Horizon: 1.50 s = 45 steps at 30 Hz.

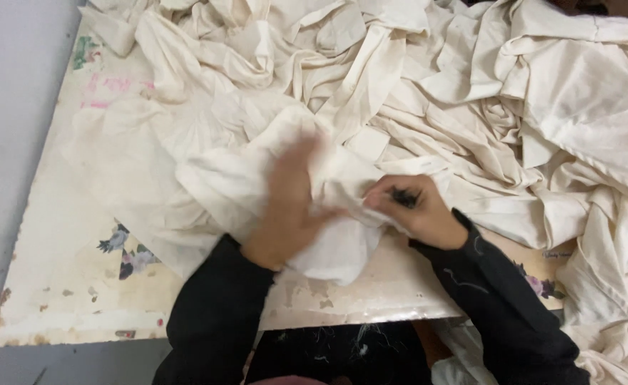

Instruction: Trimming excess threads from white fabric garments using thread nippers in a production environment.

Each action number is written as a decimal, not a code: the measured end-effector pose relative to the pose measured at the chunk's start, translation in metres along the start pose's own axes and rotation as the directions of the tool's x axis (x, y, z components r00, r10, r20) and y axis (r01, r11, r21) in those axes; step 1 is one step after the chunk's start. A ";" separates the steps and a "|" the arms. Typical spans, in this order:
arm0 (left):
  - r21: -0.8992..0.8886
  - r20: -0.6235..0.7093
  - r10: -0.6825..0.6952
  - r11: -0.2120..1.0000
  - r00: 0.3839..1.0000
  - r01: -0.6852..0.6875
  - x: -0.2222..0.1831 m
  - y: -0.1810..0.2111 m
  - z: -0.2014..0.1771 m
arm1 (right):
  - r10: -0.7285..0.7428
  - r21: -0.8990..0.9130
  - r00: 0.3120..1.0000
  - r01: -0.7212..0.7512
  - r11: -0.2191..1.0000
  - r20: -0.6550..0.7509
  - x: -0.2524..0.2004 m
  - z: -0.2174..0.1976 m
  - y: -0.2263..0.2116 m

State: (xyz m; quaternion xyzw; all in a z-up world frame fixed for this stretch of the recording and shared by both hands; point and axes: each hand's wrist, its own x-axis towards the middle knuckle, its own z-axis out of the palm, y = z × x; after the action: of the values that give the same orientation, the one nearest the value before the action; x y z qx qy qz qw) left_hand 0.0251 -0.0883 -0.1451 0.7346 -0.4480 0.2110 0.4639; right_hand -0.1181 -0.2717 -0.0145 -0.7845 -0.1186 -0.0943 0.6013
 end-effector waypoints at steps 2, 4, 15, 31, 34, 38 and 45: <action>-0.171 0.281 -0.081 0.976 0.956 0.133 0.055 0.142 -0.052 | 0.055 0.028 0.997 -0.053 0.998 -0.049 -0.003 0.010 -0.008; -0.258 0.245 -0.147 0.943 0.958 0.210 0.051 0.140 -0.054 | 0.118 0.007 0.992 -0.118 0.993 -0.043 -0.008 0.000 -0.008; -0.915 0.113 -0.718 0.193 0.687 0.353 0.053 0.117 -0.079 | 0.148 -0.106 0.985 -0.157 0.982 -0.083 -0.005 -0.023 -0.008; -0.627 0.369 -0.532 0.462 0.762 0.626 0.028 0.124 -0.041 | 0.187 0.121 0.979 -0.196 0.973 0.082 -0.005 0.002 -0.005; -0.658 0.361 -0.604 0.374 0.710 0.653 0.034 0.126 -0.044 | 0.173 0.091 0.980 -0.182 0.979 0.100 -0.007 0.002 -0.002; -0.732 0.243 -0.650 0.364 0.720 0.576 0.028 0.120 -0.040 | 0.173 0.050 0.969 -0.184 0.982 0.175 -0.003 0.009 -0.011; -0.847 0.259 -0.566 0.257 0.783 0.466 0.041 0.133 -0.046 | 0.152 0.046 0.975 -0.161 0.986 0.161 -0.005 0.005 -0.016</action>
State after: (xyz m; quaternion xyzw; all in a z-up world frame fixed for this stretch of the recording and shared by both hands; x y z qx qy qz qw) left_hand -0.0622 -0.0895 -0.0276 0.4782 -0.2012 -0.1794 0.8359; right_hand -0.1273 -0.2633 -0.0025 -0.7785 -0.1059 0.0190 0.6184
